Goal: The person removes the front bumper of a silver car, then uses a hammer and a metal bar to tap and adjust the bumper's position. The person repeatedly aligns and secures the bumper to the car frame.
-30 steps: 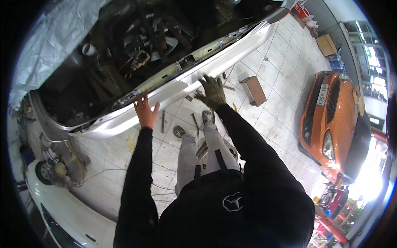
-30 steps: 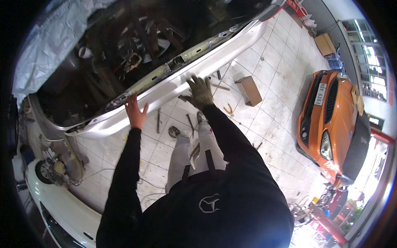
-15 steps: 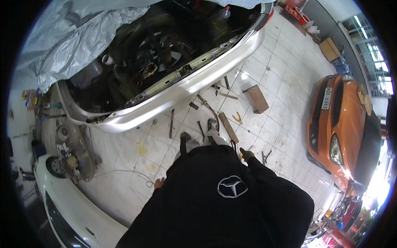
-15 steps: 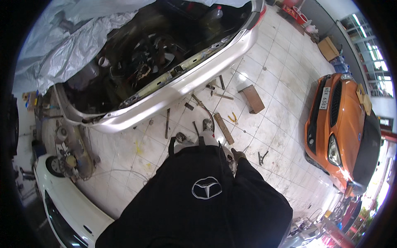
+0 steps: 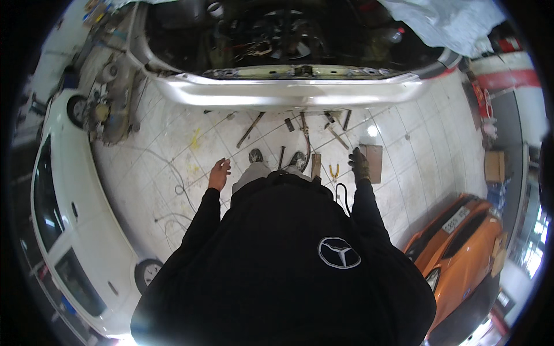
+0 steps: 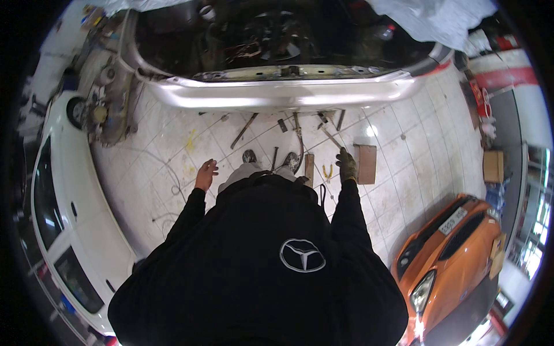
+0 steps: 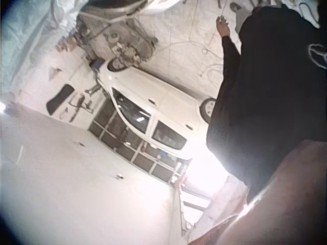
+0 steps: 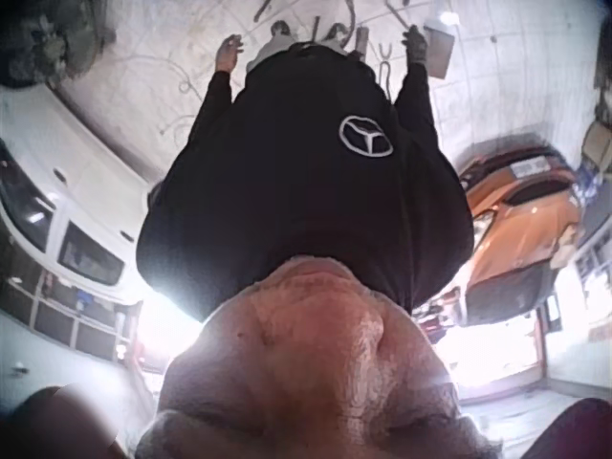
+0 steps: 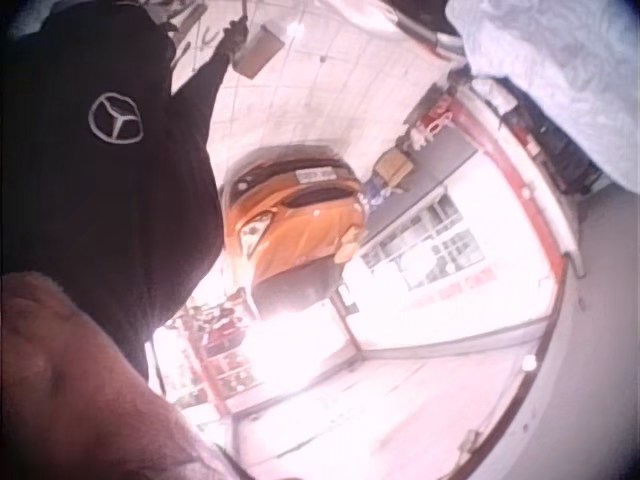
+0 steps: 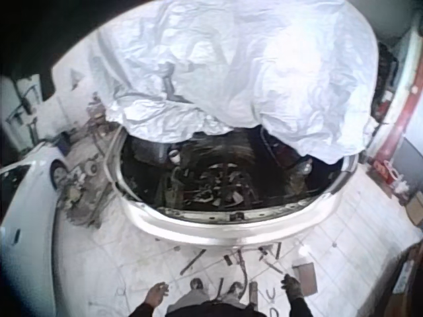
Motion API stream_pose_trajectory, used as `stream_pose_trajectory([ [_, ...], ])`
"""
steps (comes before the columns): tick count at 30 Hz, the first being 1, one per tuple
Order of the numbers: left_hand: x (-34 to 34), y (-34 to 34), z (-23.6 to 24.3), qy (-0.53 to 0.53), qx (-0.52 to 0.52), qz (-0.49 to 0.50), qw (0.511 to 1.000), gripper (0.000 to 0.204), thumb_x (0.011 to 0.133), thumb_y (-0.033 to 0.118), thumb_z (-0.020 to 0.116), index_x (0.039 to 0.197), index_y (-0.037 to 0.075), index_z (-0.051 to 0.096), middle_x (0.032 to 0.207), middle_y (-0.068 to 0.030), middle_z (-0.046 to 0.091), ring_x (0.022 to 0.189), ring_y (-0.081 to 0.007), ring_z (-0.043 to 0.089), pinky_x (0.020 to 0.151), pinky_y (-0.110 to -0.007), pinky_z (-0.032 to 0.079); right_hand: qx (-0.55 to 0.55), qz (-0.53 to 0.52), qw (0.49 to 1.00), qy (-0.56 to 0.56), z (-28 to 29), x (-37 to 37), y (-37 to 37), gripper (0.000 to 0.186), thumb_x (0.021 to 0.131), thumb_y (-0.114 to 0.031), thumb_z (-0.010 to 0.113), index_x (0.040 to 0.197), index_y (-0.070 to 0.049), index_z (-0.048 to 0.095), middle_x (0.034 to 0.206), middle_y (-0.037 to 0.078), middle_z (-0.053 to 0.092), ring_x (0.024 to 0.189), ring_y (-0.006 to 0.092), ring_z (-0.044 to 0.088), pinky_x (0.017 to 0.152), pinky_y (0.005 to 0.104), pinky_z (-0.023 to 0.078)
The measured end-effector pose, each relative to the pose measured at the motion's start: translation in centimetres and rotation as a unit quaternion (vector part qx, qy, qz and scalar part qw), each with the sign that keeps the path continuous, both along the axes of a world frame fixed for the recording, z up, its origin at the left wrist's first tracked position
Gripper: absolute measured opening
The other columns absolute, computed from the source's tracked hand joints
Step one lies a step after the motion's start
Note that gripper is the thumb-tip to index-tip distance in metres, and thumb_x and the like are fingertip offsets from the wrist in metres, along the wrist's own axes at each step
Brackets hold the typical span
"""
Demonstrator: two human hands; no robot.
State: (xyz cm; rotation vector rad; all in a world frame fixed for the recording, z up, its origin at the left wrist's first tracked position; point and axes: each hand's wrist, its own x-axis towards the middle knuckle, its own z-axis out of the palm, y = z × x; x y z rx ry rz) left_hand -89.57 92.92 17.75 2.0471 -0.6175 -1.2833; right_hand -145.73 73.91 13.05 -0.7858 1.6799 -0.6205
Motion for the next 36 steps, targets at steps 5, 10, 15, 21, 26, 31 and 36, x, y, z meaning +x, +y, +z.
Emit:
stream_pose_trajectory([
  [5, -3.2, 10.9, -2.6, 0.027, 0.07, 0.081, 0.994, 0.071, 0.103, 0.051, 0.061, 0.14, -0.009, 0.058, 0.117, -0.0233, 0.073, 0.101, -0.0281, 0.074, 0.08, -0.039, 0.062, 0.107, 0.071, 0.991, 0.024, -0.8, -1.6, 0.8, 0.073, 0.093, -0.069, 0.064, 0.125, -0.004, 0.069, 0.113, 0.011, 0.075, 0.088, 0.0206, 0.068, 0.072, 0.034, 0.05],
  [10, -6.7, 23.7, -2.9, -0.048, 0.146, -0.044, 0.987, 0.058, 0.11, 0.042, 0.051, 0.14, -0.007, 0.055, 0.11, -0.0239, 0.072, 0.098, -0.0323, 0.074, 0.071, -0.043, 0.066, 0.249, 0.177, 0.952, 0.019, -2.0, -0.3, 4.1, 0.077, 0.087, -0.077, 0.067, 0.127, -0.012, 0.067, 0.113, 0.005, 0.074, 0.079, 0.0141, 0.063, 0.062, 0.0334, 0.042],
  [15, -9.0, 25.1, -2.8, -0.01, 0.168, 0.032, 0.985, 0.058, 0.105, 0.043, 0.061, 0.139, -0.004, 0.059, 0.109, -0.0208, 0.074, 0.099, -0.0306, 0.074, 0.074, -0.043, 0.062, 0.244, 0.184, 0.952, -0.017, -3.8, 0.3, 4.6, 0.069, 0.091, -0.072, 0.067, 0.117, -0.007, 0.069, 0.096, 0.004, 0.072, 0.072, 0.0139, 0.061, 0.061, 0.0329, 0.047],
  [21, -8.2, 16.2, 1.2, -0.199, 0.024, 0.046, 0.979, 0.05, 0.101, 0.037, 0.065, 0.134, 0.0, 0.068, 0.117, -0.0178, 0.075, 0.106, -0.0287, 0.073, 0.091, -0.039, 0.059, 0.197, 0.158, 0.968, 0.004, -3.4, 1.7, 2.0, 0.076, 0.092, -0.073, 0.064, 0.137, -0.012, 0.062, 0.115, 0.006, 0.073, 0.07, 0.0143, 0.06, 0.061, 0.0325, 0.041],
  [26, -5.9, 6.1, 13.7, -0.067, -0.166, -0.243, 0.953, 0.038, 0.103, 0.028, 0.064, 0.133, 0.006, 0.07, 0.131, -0.0134, 0.068, 0.12, -0.0301, 0.063, 0.106, -0.04, 0.05, 0.163, 0.129, 0.978, 0.009, -3.5, 0.6, 2.1, 0.086, 0.09, -0.077, 0.063, 0.143, -0.01, 0.06, 0.12, 0.007, 0.072, 0.082, 0.0171, 0.064, 0.07, 0.0367, 0.046],
  [31, -3.5, 7.1, 18.4, 0.051, -0.081, -0.346, 0.933, 0.031, 0.102, 0.023, 0.066, 0.127, 0.006, 0.072, 0.12, -0.0123, 0.068, 0.114, -0.0282, 0.064, 0.103, -0.039, 0.05, 0.148, 0.091, 0.985, 0.011, -2.3, 4.6, 7.2, 0.081, 0.09, -0.075, 0.065, 0.14, -0.01, 0.062, 0.116, 0.006, 0.072, 0.081, 0.0167, 0.062, 0.067, 0.0358, 0.044],
  [36, 1.2, 9.0, 20.6, 0.103, -0.091, -0.245, 0.96, 0.023, 0.097, 0.021, 0.07, 0.112, 0.006, 0.078, 0.109, -0.0125, 0.07, 0.105, -0.0294, 0.068, 0.095, -0.039, 0.054, 0.2, 0.072, 0.977, 0.002, -1.2, 9.6, 14.7, 0.072, 0.089, -0.071, 0.07, 0.126, -0.01, 0.069, 0.105, 0.006, 0.073, 0.082, 0.0195, 0.066, 0.06, 0.0303, 0.044],
])
